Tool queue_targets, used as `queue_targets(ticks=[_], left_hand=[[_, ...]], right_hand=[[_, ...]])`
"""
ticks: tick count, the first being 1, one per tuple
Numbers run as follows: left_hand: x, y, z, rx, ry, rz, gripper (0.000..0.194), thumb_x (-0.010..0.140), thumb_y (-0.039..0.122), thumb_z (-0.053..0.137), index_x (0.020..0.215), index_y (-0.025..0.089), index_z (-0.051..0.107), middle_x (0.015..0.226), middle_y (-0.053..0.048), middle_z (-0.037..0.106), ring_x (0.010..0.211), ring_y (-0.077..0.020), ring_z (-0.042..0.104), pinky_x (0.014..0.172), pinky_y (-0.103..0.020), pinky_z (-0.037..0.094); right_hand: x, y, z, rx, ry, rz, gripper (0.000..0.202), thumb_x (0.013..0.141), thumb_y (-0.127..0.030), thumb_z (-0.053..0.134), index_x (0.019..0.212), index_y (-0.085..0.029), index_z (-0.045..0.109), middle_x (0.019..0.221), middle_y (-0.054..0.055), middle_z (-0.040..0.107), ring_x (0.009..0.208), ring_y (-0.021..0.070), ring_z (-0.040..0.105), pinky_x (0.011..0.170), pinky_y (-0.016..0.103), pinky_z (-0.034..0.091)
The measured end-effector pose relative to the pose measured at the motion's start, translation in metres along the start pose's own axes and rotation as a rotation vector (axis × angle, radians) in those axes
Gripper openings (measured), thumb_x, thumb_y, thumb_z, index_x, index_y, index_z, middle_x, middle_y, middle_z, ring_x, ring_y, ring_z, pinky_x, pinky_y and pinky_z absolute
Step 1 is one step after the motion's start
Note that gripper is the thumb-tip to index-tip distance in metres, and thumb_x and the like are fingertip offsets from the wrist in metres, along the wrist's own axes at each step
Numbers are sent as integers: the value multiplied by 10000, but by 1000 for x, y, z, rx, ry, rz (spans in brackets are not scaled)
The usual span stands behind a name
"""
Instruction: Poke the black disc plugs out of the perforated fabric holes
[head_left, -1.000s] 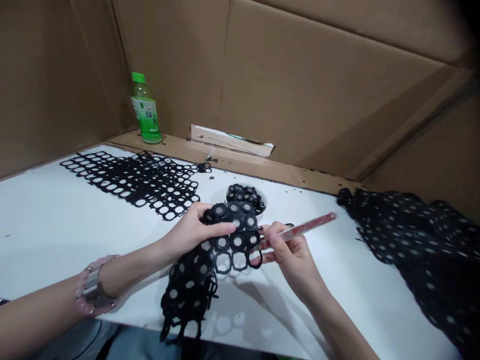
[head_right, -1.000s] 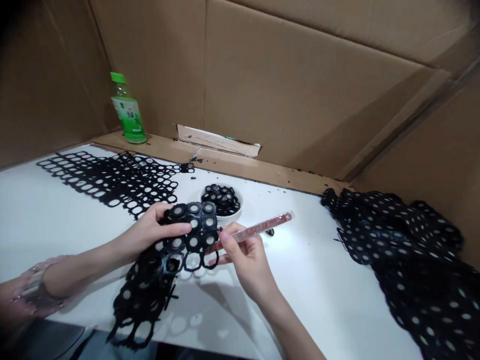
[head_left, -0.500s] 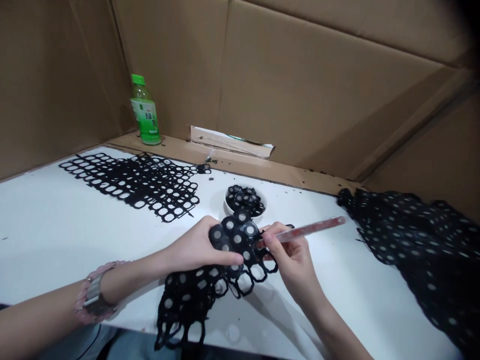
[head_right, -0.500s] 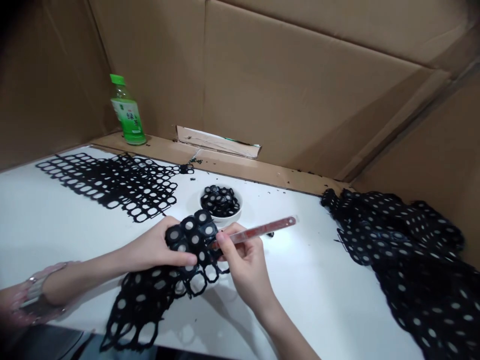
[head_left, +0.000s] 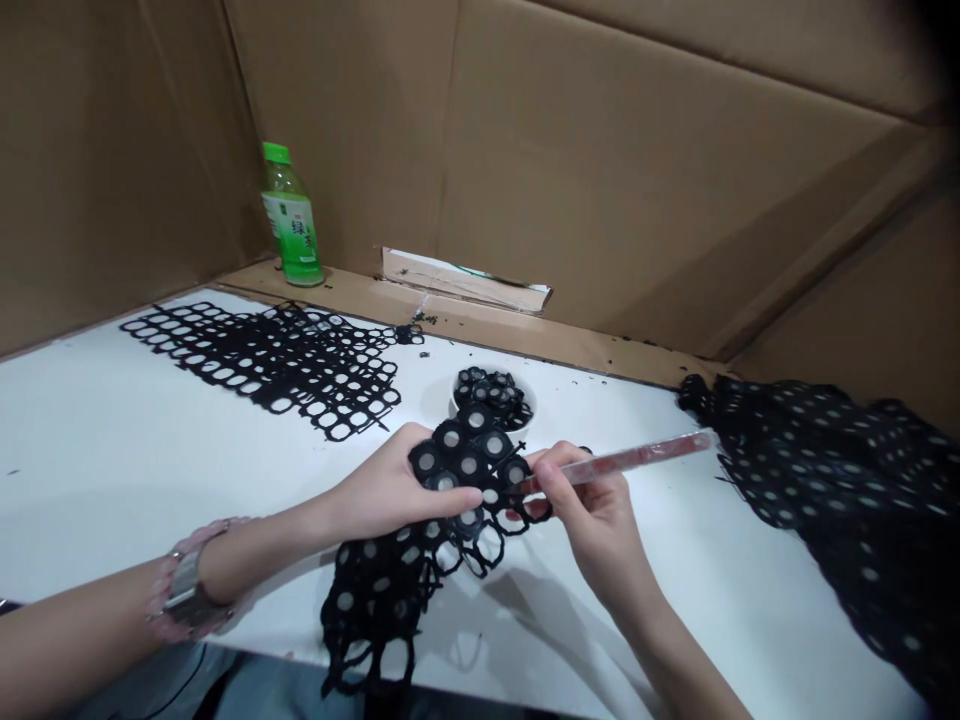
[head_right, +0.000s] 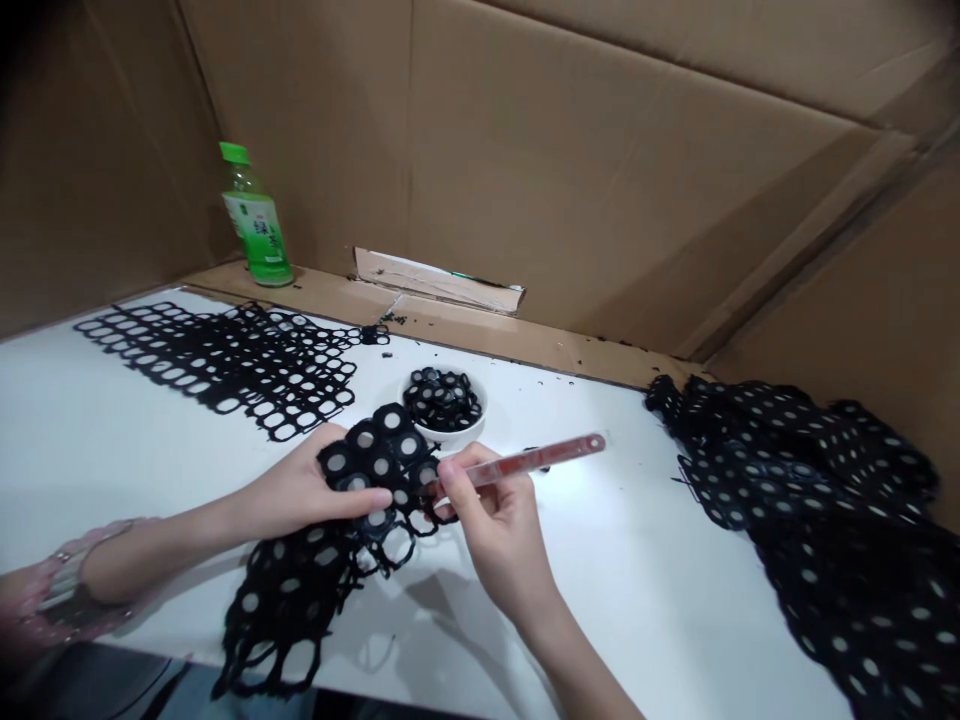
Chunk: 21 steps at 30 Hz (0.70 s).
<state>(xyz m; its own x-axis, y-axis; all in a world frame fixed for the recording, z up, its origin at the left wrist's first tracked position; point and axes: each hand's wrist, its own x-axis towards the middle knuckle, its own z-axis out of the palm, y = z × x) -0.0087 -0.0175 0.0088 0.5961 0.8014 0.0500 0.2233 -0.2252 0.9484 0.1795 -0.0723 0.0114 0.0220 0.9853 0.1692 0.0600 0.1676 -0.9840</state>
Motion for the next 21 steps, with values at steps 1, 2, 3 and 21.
queue_targets(ticks=[1,2,3,21], left_hand=[[0,1,0,-2,-5,2,267,709,317,648,592,141,485,570,51,437,544,-79,367,488,-173,304],[0,1,0,-3,-8,5,265,712,313,646,592,141,483,568,52,435,541,-78,364,486,-173,301],[0,1,0,-1,-11,5,266,714,310,644,588,142,480,565,52,434,539,-78,362,486,-174,300],[-6,-2,5,82,22,-3,310,739,273,593,559,173,360,551,63,344,533,-79,325,478,-185,278]], right_hand=[[0,0,0,-8,6,0,253,841,-383,593,679,-190,619,638,-9,601,555,103,570,519,193,473],[0,0,0,-16,14,-4,250,839,-377,595,675,-190,614,636,-10,597,551,103,566,512,194,469],[0,0,1,-25,22,-10,247,839,-372,595,673,-190,609,631,-11,591,544,103,559,504,195,465],[-2,1,3,-435,-15,-301,239,884,-211,517,649,-179,549,573,-16,538,533,101,514,490,191,405]])
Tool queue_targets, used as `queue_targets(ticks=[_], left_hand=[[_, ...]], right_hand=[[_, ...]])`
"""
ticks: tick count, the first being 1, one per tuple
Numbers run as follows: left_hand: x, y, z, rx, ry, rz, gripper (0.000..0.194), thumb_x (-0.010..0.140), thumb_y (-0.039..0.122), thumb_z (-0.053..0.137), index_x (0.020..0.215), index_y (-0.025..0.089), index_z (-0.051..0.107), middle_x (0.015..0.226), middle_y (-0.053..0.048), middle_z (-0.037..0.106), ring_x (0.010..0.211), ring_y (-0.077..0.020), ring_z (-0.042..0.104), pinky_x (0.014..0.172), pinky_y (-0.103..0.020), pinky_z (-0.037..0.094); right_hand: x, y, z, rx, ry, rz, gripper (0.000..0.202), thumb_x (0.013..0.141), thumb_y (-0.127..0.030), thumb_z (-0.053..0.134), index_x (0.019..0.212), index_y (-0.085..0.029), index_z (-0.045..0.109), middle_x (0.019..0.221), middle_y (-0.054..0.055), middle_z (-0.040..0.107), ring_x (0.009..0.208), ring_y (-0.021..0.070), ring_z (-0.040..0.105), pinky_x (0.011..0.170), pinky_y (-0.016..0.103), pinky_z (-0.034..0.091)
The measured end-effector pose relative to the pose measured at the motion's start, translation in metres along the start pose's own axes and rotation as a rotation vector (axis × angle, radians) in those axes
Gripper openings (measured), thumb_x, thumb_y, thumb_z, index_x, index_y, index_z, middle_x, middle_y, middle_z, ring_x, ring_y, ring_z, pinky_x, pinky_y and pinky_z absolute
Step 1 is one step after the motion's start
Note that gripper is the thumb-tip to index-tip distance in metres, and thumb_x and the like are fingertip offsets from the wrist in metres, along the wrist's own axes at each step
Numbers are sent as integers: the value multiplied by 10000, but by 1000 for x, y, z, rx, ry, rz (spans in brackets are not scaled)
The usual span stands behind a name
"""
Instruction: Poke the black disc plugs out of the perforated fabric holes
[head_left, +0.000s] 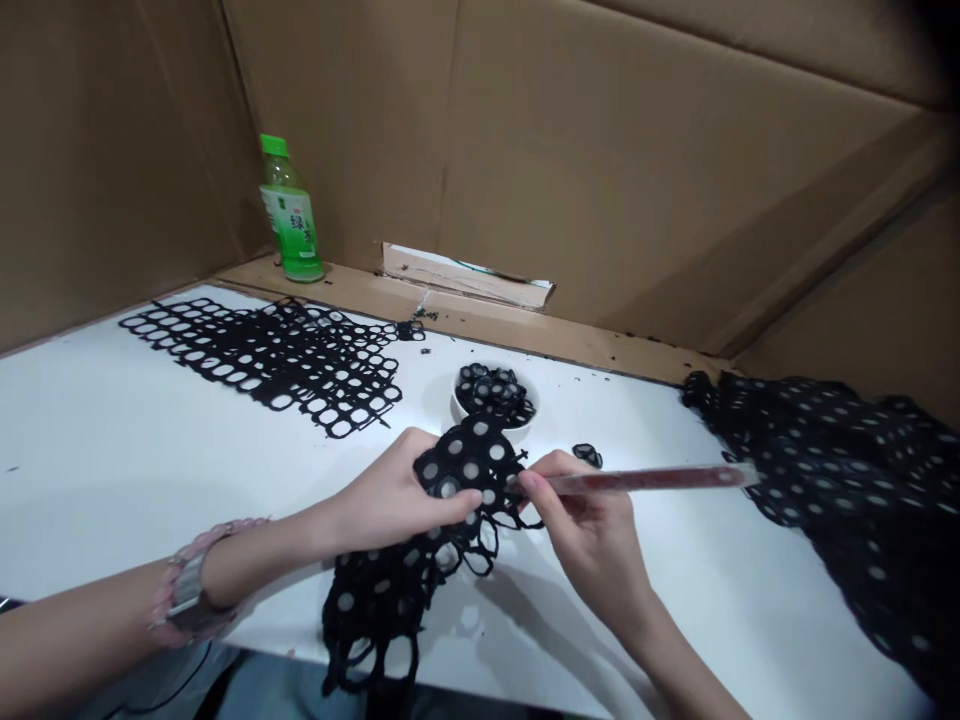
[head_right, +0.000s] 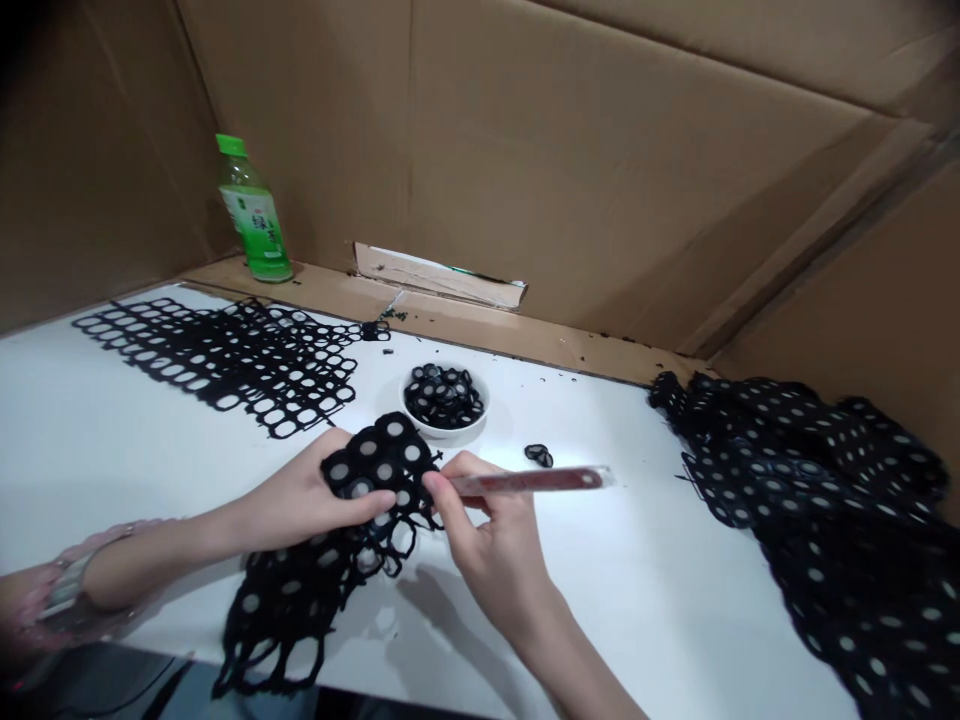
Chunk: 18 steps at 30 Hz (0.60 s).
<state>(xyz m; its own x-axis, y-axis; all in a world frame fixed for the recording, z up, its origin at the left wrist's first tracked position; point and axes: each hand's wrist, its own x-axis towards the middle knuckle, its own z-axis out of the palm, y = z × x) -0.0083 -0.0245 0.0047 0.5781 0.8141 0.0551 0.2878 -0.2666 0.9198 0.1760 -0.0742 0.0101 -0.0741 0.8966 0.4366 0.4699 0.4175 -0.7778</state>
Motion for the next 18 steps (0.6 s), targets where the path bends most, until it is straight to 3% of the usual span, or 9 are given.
queue_targets(ticks=[6,9,13,15,18], left_hand=[[0,-1,4,35,0,42,191,727,187,534,589,164,404,568,58,355,549,-82,326,481,-192,261],[1,0,6,62,23,48,203,693,140,519,565,168,363,561,61,316,552,-80,296,479,-197,240],[1,0,6,30,18,30,199,689,134,518,566,168,365,563,63,307,547,-77,285,472,-195,232],[1,-1,4,9,19,1,209,712,184,546,570,164,393,561,61,336,544,-79,312,472,-189,252],[2,-4,0,-35,57,-61,227,725,302,610,611,153,483,590,44,452,576,-103,416,507,-191,336]], right_hand=[[-1,4,12,-286,-28,-263,275,869,-107,498,609,-184,449,567,-26,427,488,92,388,470,221,322],[-4,6,18,-390,-24,-337,294,861,-61,469,601,-188,417,584,-32,361,485,91,336,460,226,293],[-4,8,19,-485,-24,-403,287,851,-38,446,604,-184,436,592,-21,377,502,104,337,470,236,294],[-2,9,14,-398,-9,-351,289,859,-72,462,594,-185,446,567,-23,402,488,102,357,464,233,304],[3,10,5,-86,6,-76,247,890,-199,492,646,-181,527,596,-2,532,545,118,499,512,222,397]])
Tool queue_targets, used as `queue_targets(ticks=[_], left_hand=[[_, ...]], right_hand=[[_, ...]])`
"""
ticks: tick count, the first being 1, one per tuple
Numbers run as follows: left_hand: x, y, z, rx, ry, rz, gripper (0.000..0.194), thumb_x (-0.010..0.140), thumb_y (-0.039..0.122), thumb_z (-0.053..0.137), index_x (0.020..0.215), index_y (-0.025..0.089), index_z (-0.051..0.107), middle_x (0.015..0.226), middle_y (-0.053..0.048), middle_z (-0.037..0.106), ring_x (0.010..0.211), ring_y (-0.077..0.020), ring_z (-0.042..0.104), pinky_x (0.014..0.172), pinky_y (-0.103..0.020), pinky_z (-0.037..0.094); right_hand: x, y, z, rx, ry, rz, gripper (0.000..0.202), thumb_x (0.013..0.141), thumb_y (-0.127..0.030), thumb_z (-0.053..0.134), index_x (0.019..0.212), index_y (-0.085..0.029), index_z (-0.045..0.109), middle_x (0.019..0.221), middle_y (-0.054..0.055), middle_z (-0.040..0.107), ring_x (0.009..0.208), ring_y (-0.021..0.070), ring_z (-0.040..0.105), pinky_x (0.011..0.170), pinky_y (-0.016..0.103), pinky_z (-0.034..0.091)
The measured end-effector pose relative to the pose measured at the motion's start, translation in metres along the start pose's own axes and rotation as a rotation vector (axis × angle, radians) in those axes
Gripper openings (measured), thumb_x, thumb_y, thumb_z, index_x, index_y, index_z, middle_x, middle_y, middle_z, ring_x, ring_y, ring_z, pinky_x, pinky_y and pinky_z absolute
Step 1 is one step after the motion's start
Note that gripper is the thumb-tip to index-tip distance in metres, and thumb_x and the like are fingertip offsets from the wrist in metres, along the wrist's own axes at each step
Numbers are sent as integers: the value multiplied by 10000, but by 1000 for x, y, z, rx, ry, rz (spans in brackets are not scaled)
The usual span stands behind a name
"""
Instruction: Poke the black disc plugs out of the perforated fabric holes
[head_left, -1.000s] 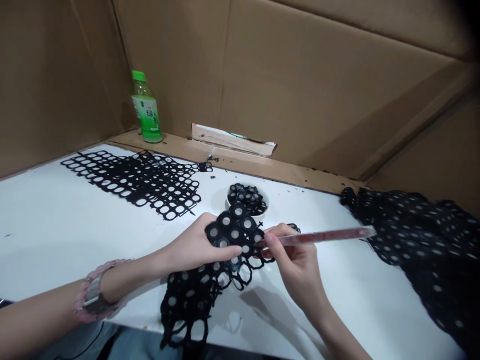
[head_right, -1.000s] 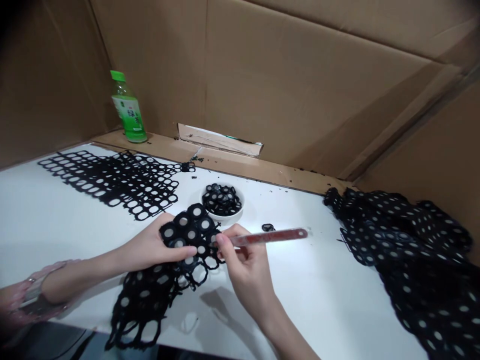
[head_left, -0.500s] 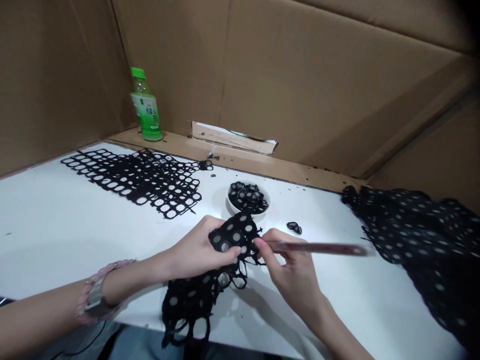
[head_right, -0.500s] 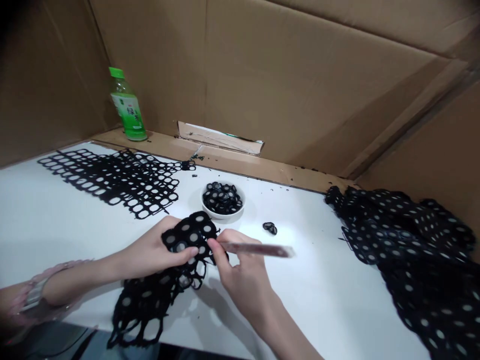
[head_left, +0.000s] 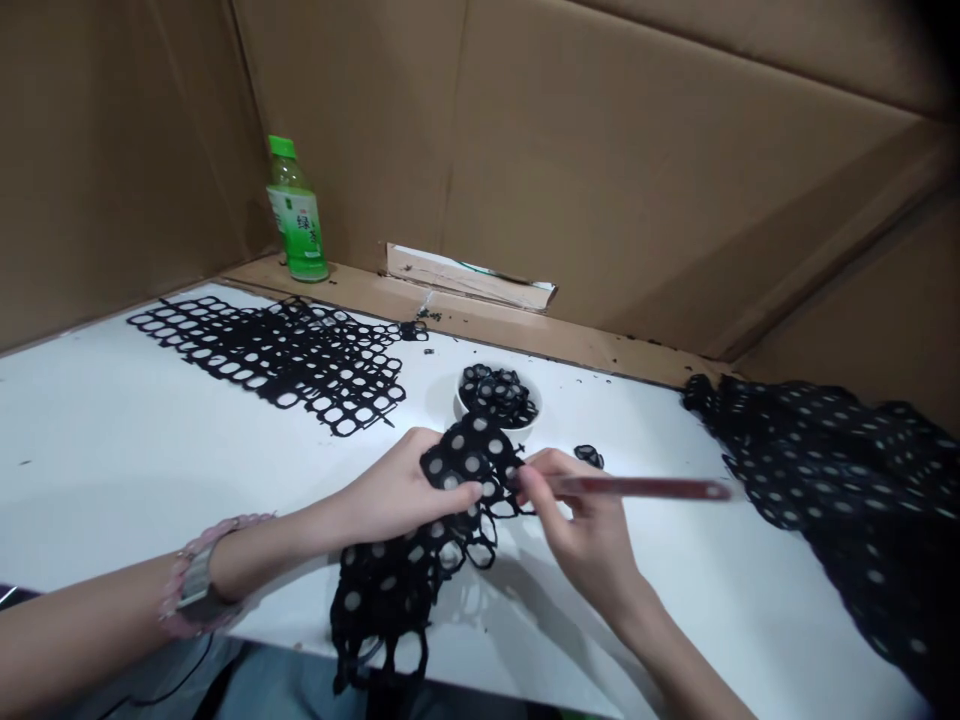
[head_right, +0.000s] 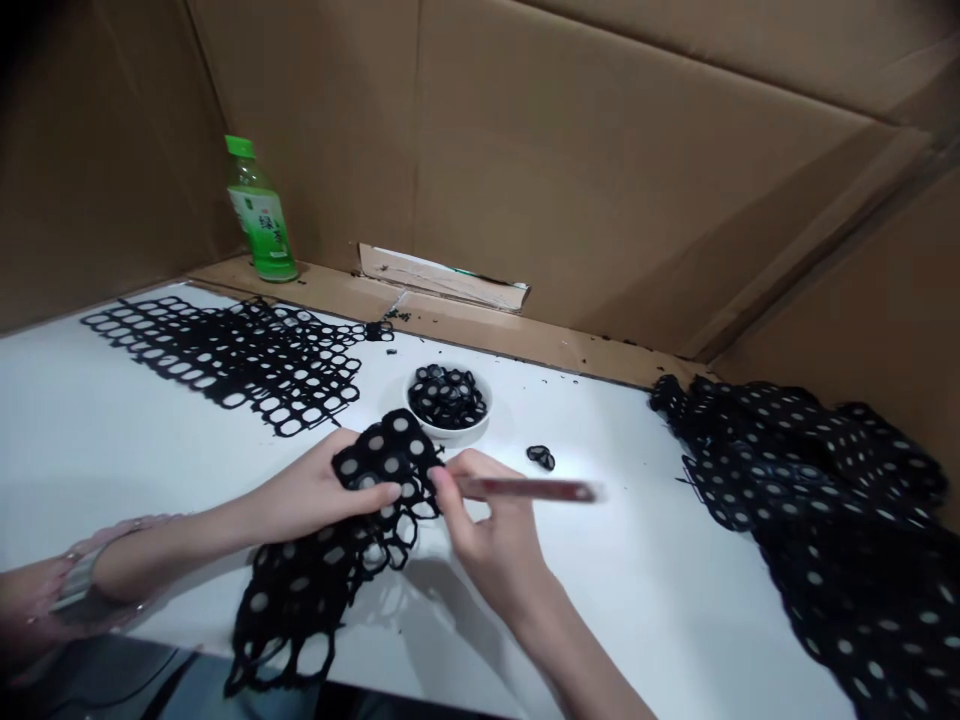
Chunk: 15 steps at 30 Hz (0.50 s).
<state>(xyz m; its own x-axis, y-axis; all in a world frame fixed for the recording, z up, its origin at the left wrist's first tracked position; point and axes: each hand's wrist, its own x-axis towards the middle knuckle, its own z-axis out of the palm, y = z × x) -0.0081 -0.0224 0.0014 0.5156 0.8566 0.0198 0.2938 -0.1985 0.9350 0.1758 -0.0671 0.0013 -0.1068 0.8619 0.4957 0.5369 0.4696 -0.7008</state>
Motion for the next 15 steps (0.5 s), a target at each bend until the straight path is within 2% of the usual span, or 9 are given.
queue_targets(ticks=[2,5,8,10,13,15], left_hand=[[1,-1,-2,-52,39,-38,227,717,342,641,654,146,544,643,22,538,624,-128,484,556,-207,394],[2,0,-1,-153,67,-78,216,714,353,662,710,143,609,704,0,624,666,-147,545,613,-224,438],[1,1,0,-193,52,-90,222,704,357,673,715,141,624,696,-3,652,657,-154,567,613,-230,447],[1,1,-2,-180,-20,-48,228,692,358,682,713,138,624,694,-2,657,656,-158,572,612,-233,446],[4,-1,-8,-229,-141,41,277,714,407,649,744,132,646,733,-17,678,690,-174,591,638,-246,454],[8,0,-13,-294,-129,84,338,760,452,586,823,132,674,833,-49,704,790,-204,614,703,-271,465]], right_hand=[[2,0,-4,204,13,179,235,899,-290,499,705,-185,582,704,23,619,653,142,582,585,237,462],[4,1,-4,378,46,294,264,876,-359,535,680,-191,591,730,14,630,711,148,598,655,252,489],[3,3,1,515,114,350,272,857,-384,562,659,-197,566,671,-9,586,670,140,574,634,252,491],[3,5,2,573,146,359,261,855,-381,570,668,-199,561,664,-15,560,643,131,546,600,240,483],[3,5,-1,578,134,335,261,860,-358,569,658,-193,554,648,-19,526,614,119,515,574,225,468],[4,3,-4,547,94,317,277,855,-356,571,637,-187,546,625,-20,518,587,114,505,555,220,460]])
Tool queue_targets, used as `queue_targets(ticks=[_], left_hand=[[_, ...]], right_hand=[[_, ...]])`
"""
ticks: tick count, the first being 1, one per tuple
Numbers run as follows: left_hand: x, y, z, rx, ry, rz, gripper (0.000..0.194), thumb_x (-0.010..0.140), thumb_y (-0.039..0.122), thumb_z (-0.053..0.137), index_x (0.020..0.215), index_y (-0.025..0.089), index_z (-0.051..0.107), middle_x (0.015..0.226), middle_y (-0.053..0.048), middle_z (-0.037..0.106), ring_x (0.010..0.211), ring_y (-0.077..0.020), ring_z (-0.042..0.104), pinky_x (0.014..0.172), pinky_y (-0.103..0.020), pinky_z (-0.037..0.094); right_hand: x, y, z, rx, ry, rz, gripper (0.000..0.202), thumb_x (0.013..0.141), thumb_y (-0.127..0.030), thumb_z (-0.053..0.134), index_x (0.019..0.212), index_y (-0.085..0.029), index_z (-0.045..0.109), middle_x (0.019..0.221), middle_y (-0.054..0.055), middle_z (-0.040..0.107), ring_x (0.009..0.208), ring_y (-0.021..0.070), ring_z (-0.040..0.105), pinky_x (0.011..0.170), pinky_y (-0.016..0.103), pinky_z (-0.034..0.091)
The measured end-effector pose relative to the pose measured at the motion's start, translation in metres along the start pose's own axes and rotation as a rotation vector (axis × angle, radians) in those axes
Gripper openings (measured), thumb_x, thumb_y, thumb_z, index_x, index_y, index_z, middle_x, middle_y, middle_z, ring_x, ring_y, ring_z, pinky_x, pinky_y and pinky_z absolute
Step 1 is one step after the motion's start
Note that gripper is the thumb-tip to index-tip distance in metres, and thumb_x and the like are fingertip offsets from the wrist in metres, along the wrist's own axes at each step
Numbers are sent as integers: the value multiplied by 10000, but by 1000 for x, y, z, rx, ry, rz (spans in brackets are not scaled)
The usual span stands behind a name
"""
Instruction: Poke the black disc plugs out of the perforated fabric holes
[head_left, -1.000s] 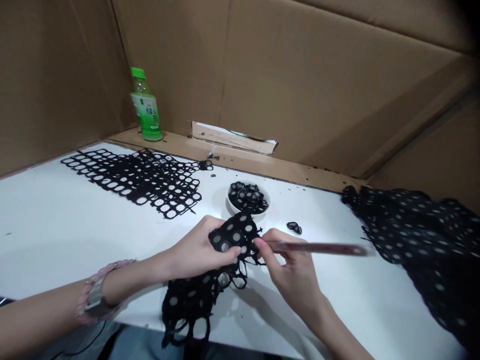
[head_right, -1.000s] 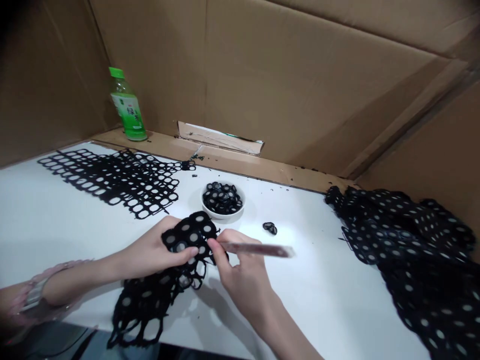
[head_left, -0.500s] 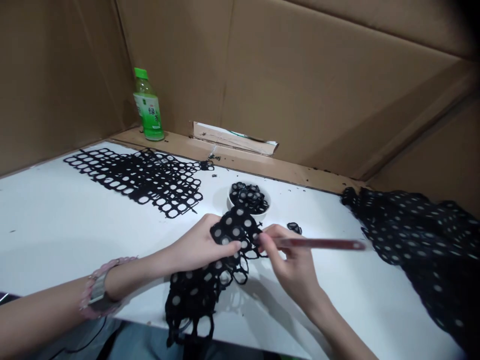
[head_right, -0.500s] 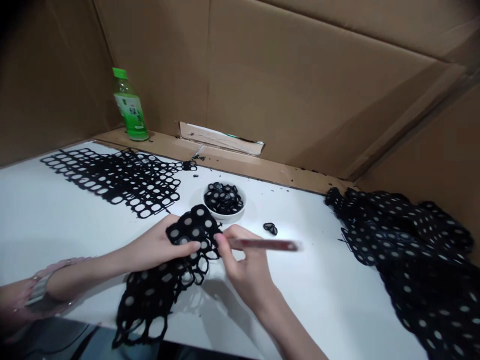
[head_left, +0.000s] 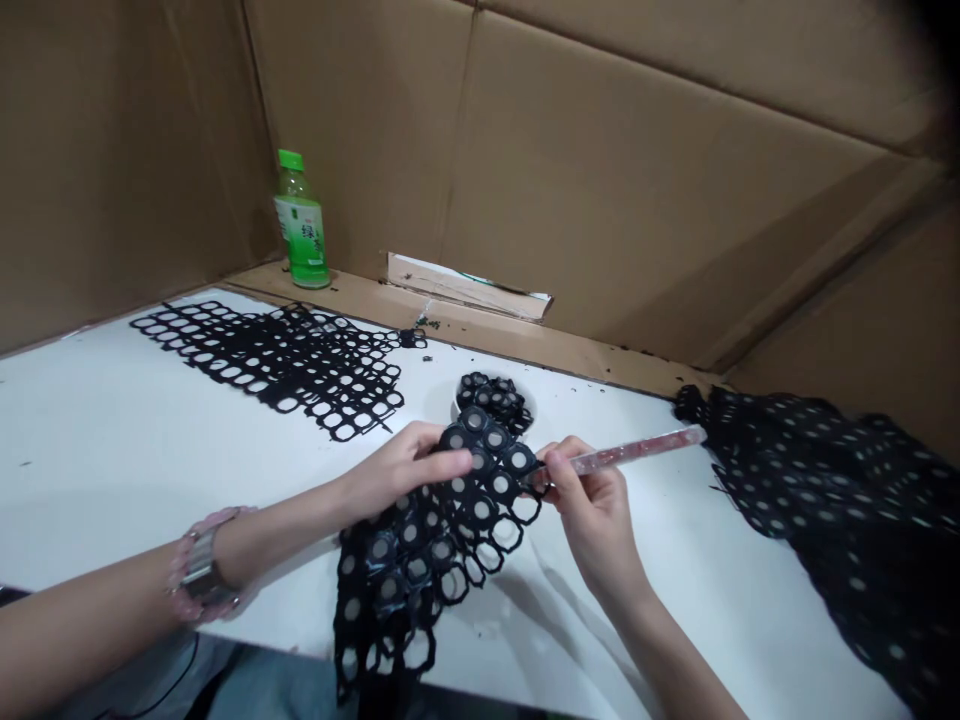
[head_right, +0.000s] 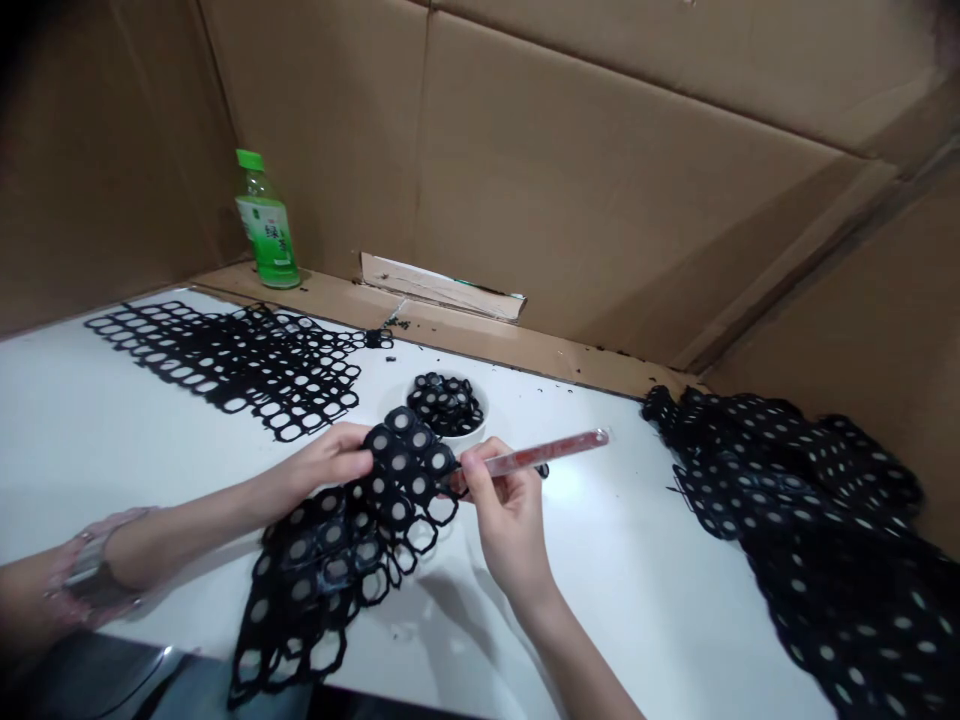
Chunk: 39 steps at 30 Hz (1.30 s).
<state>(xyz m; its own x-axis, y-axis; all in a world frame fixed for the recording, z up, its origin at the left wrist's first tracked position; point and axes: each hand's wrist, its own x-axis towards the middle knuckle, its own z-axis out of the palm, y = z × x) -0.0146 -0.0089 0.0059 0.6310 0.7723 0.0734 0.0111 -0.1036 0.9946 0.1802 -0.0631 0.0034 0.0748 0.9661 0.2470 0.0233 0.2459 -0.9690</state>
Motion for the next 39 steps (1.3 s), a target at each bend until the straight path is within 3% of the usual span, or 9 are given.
queue_targets(ticks=[4,7,12,17,21,23,26,30,39], left_hand=[[7,3,-3,51,8,53,397,770,407,599,1070,152,649,1028,-81,702,975,-233,605,832,-305,450],[8,4,-1,188,-39,84,276,725,327,670,937,152,688,942,-62,714,889,-201,622,817,-278,445],[7,3,2,253,41,80,165,676,302,704,727,149,667,799,-39,700,783,-179,613,780,-268,433],[6,5,9,133,276,46,170,691,305,677,731,142,649,751,-15,662,733,-162,588,709,-251,437],[4,3,20,-56,396,-12,195,690,330,683,710,149,615,727,1,630,708,-148,566,673,-236,442],[3,3,24,-79,391,-12,189,693,317,683,670,148,601,703,5,611,705,-142,555,671,-229,440],[3,3,24,-141,272,-34,176,702,298,676,664,146,597,683,15,601,670,-121,552,641,-209,439],[4,3,16,-66,151,-43,145,684,270,683,705,137,628,664,14,609,616,-107,545,587,-196,422],[2,2,19,67,186,88,187,757,290,619,648,138,602,605,16,579,562,-97,512,537,-191,397]], right_hand=[[-1,-7,2,-113,-138,7,297,831,-369,584,610,-173,548,598,-14,525,555,113,504,522,220,436],[-1,-9,4,-117,-173,18,310,825,-385,580,606,-169,550,596,-13,520,552,116,511,529,230,446],[0,-7,3,-76,-126,40,313,816,-398,599,606,-171,553,581,-13,531,550,116,519,530,231,460],[-1,-1,8,109,-47,105,297,813,-453,598,674,-192,581,743,27,661,653,142,588,663,291,521],[-4,4,17,116,37,7,284,827,-435,589,660,-206,575,772,18,663,649,133,570,649,269,503],[-6,5,20,42,101,-89,259,857,-383,565,667,-207,581,724,7,637,636,129,552,618,249,477],[-8,3,20,-103,167,-184,231,881,-315,537,690,-204,605,665,1,610,640,134,549,600,237,447],[-10,0,19,-172,104,-162,224,878,-314,532,714,-199,631,646,9,615,614,145,559,550,240,437],[-5,0,19,-6,150,-54,281,847,-405,557,649,-206,574,619,13,644,541,138,552,513,242,466]])
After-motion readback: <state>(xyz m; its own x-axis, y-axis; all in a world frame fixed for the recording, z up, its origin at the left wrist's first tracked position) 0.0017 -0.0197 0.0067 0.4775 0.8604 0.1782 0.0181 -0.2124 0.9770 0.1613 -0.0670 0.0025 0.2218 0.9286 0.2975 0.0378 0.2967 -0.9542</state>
